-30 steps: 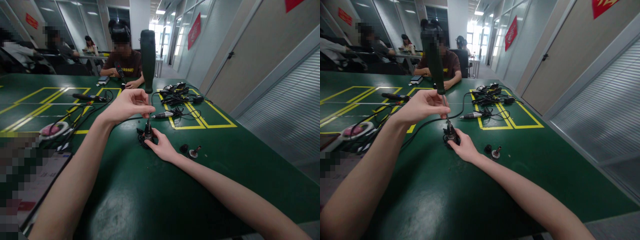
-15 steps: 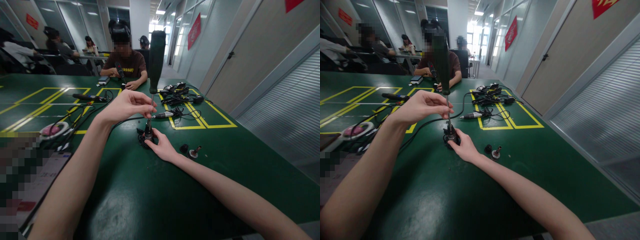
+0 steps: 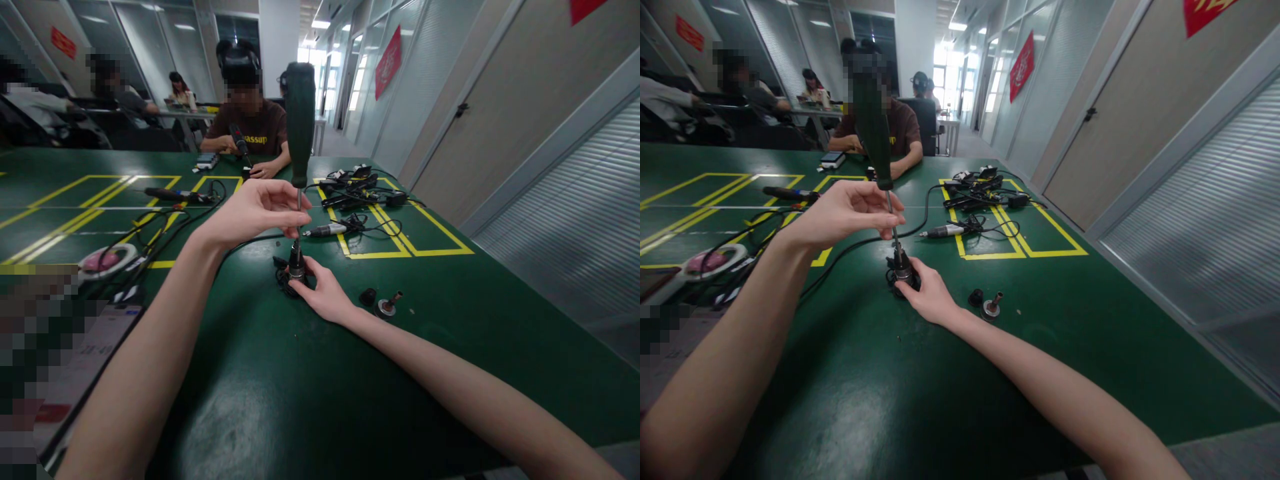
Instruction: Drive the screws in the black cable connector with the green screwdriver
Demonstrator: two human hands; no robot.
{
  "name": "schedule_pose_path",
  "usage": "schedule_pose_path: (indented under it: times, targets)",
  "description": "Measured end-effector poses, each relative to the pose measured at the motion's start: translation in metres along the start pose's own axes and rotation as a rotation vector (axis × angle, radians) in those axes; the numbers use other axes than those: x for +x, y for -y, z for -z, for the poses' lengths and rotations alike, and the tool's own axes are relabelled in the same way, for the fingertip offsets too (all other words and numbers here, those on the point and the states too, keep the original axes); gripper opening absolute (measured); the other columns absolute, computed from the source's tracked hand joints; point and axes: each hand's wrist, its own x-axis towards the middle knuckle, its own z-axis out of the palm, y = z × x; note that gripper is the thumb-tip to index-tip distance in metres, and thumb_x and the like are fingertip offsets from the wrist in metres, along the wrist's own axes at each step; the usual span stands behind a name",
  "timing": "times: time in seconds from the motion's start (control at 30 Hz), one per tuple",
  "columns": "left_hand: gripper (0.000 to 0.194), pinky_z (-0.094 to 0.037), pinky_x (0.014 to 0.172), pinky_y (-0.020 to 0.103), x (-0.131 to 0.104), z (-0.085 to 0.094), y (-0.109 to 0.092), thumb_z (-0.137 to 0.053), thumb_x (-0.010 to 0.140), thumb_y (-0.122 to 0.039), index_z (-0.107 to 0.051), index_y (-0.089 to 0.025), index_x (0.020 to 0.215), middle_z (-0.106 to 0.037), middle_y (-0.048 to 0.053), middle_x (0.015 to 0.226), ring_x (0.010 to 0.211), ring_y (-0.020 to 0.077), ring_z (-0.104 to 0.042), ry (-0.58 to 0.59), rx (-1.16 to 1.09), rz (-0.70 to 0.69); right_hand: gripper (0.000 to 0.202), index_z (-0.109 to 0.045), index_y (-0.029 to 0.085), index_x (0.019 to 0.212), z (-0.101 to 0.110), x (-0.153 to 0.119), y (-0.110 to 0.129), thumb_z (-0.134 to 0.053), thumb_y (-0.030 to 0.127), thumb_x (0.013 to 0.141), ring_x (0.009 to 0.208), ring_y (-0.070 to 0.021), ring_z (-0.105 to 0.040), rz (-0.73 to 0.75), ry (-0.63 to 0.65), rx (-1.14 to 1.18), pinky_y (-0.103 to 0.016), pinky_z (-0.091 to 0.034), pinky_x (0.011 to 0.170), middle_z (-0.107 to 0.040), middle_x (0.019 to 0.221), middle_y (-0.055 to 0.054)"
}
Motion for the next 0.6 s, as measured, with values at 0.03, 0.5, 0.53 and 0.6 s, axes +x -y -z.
schedule_pose_path:
  times: [0.03, 0.5, 0.53, 0.6]
  targets:
    - [0.03, -0.067, 0.07, 0.028, -0.0006, 0.0009, -0.0012, -0.09, 0.081, -0.036, -0.079, -0.013, 0.097, -0.083, 0.01, 0.091, 0.072, 0.0177, -0.078, 0.014, -0.007, 0.004, 0.034, -0.067, 0.019, 0.121, 0.0002, -0.0001, 0.0004, -0.067, 0.031, 0.089, 0.109, -0.0254, -0.072, 0.0, 0.0, -0.001, -0.041, -0.054, 0.102, -0.078, 0.116, -0.008]
    - [0.027, -0.066, 0.068, 0.03, 0.0017, -0.0032, 0.0032, -0.091, 0.079, -0.034, -0.076, -0.012, 0.084, -0.082, 0.012, 0.092, 0.072, 0.0202, -0.079, -0.055, -0.028, 0.008, 0.034, -0.066, 0.018, 0.121, 0.0, -0.0002, 0.0022, -0.066, 0.032, 0.089, 0.109, -0.0251, -0.072, -0.004, 0.003, 0.009, -0.041, -0.054, 0.103, -0.078, 0.117, -0.009]
    - [0.028, -0.066, 0.068, 0.029, 0.0019, -0.0036, 0.0038, -0.092, 0.078, -0.033, -0.075, -0.012, 0.084, -0.082, 0.011, 0.092, 0.071, 0.0196, -0.079, -0.062, -0.027, 0.005, 0.034, -0.066, 0.018, 0.121, 0.0001, -0.0002, 0.0025, -0.065, 0.031, 0.089, 0.109, -0.025, -0.072, -0.003, 0.003, 0.009, -0.041, -0.054, 0.102, -0.078, 0.116, -0.009]
    - [0.028, -0.065, 0.068, 0.028, 0.0014, -0.0035, 0.0038, -0.092, 0.078, -0.034, -0.075, -0.012, 0.086, -0.082, 0.011, 0.092, 0.071, 0.019, -0.078, -0.067, -0.03, -0.003, 0.034, -0.066, 0.018, 0.12, 0.0003, -0.0001, 0.0031, -0.065, 0.032, 0.089, 0.108, -0.0247, -0.072, -0.001, 0.007, 0.011, -0.04, -0.054, 0.101, -0.078, 0.116, -0.009]
